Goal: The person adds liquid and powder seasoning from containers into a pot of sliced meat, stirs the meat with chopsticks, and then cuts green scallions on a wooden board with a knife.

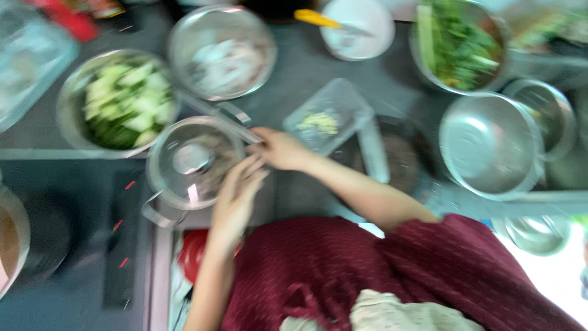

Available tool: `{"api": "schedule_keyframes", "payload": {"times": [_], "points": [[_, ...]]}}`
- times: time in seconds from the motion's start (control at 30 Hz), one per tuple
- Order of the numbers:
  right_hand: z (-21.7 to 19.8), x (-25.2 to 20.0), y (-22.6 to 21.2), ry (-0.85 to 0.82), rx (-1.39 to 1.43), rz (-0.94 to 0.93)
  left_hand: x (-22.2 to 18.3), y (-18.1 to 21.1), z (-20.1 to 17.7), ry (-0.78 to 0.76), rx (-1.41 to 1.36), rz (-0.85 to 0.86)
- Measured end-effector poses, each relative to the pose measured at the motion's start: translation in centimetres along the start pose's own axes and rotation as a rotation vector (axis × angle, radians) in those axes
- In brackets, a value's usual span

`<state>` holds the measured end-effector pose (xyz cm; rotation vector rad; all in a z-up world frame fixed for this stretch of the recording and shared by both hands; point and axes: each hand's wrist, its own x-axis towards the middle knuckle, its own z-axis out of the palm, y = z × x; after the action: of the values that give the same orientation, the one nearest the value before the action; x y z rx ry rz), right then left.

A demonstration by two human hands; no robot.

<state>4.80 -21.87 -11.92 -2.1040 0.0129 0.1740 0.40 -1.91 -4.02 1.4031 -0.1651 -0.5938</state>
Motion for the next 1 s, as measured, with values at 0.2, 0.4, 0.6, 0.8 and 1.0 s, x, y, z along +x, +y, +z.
{"api": "schedule_keyframes", "payload": {"times": [0.2, 0.4, 0.6, 0.8, 1.0], "points": [[1.0, 0.0, -0.3, 0.155, -0.022, -0.172, -0.9, 1.2, -0.4, 0.014, 0.048, -0.067], [-3.3, -4.9, -2.5, 0.225, 0.038, -0.128, -0.8, 2.1, 0.2, 0.052, 0.111, -0.129], [-10.5, -13.1, -1.3, 0.575, -0.027, -0.077, 0.2, 2.5, 1.8, -0.125, 0.125, -0.147], [-16.5, -21.3, 4.1, 0.813, -0.059, 0.248, 3.1, -0.5, 6.8, -0.327, 0.193, -0.147], [-24.9, -24.5, 10.8, 0.895, -0.071, 0.305, 4.5, -5.5, 16.7, -0.271, 0.398, -0.08]]}}
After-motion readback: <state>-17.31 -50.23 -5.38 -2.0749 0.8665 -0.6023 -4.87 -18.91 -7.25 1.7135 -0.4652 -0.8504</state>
